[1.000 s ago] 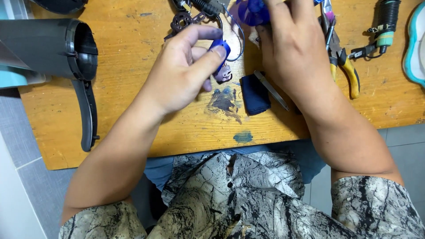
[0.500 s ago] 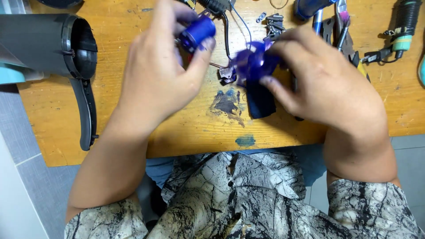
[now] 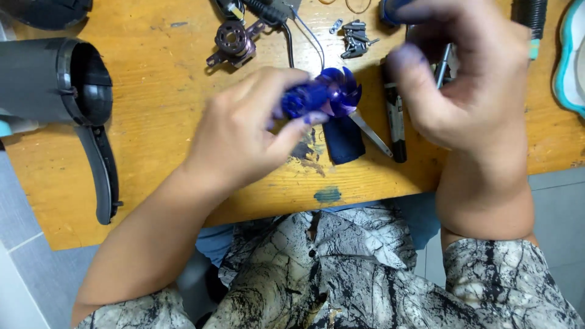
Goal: Assembling a small blue plastic component, likely a motor or switch housing for an appliance, by fitting internal parts and using a scribe for alignment.
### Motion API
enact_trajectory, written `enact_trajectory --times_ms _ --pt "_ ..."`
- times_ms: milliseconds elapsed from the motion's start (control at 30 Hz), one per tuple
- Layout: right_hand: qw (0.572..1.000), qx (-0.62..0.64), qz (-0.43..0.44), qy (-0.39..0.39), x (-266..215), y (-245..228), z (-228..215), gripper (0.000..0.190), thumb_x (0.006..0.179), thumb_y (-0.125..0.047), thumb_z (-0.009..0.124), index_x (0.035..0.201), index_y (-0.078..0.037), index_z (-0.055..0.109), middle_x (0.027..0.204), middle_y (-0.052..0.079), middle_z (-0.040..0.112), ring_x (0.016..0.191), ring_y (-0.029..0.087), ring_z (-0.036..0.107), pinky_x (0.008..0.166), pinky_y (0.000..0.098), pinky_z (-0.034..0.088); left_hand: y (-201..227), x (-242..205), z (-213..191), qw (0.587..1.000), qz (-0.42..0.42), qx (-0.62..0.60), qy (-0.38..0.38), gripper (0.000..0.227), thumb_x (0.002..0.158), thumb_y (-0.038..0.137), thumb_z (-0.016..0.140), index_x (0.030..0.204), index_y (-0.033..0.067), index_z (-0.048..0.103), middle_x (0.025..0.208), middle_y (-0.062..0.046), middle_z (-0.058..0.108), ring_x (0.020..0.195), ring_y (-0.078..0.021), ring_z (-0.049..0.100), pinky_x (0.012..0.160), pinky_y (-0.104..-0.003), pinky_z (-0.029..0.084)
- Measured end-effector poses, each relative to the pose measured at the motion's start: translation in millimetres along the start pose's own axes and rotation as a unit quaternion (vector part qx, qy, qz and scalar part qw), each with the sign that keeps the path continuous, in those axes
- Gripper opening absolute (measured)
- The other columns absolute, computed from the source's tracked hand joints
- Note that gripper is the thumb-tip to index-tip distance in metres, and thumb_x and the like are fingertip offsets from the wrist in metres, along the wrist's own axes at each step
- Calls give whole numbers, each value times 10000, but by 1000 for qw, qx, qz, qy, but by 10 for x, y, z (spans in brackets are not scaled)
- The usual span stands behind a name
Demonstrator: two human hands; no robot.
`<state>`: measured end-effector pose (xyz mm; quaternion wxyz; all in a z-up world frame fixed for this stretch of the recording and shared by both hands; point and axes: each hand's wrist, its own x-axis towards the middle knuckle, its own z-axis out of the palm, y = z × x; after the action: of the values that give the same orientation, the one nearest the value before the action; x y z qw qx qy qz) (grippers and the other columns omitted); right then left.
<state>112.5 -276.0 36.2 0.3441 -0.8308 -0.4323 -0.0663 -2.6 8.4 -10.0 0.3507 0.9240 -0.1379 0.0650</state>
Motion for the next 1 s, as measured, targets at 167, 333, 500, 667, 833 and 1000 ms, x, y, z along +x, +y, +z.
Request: enact_trajectory --times_ms 167,333,500,667,833,1000 --pt "940 134 -3 -313 151 -76 239 783 1081 -403 714 1662 79 508 1488 299 717 1292 443 733 1125 555 579 99 -44 24 995 90 -8 36 435 1095 130 829 1480 57 640 1328 -172 824 1149 -353 849 988 -540 717" --pt "926 236 92 -281 134 -158 337 509 1069 -209 719 1502 37 612 1279 150 797 1090 252 806 959 377 664 -105 -71 -70 996 87 -16 27 826 1120 294 992 1682 186 396 1510 -158 689 1323 -339 780 1097 -541 760" --pt "921 323 120 -183 8 -49 368 341 1140 -96 626 1416 92 557 1281 207 703 1084 278 774 1025 373 701 -198 -106 -266 994 87 -61 38 1173 1143 614 1140 1837 341 234 1732 -151 495 1615 -336 655 1394 -614 685" --pt "837 509 192 -52 -93 132 486 625 1175 -198 692 1713 24 465 1378 193 639 1082 205 715 1014 267 666 -210 157 -352 970 -154 183 33 749 1145 537 893 1631 107 518 1640 -278 517 1545 -483 523 1278 -639 478" --pt "838 524 132 -79 -31 96 473 451 1222 -150 617 1597 57 476 1340 182 648 1172 260 708 1089 343 675 -358 128 -297 977 -113 175 44 575 1082 152 867 1584 33 613 1360 -207 688 1246 -440 672 1065 -631 559" --pt "836 522 156 -65 11 -1 441 443 1177 -228 668 1514 4 499 1569 264 650 1381 333 709 1160 444 709 -157 136 -414 987 -125 56 89 514 1169 119 777 1625 24 559 1386 -220 645 1237 -425 695 1009 -575 582"
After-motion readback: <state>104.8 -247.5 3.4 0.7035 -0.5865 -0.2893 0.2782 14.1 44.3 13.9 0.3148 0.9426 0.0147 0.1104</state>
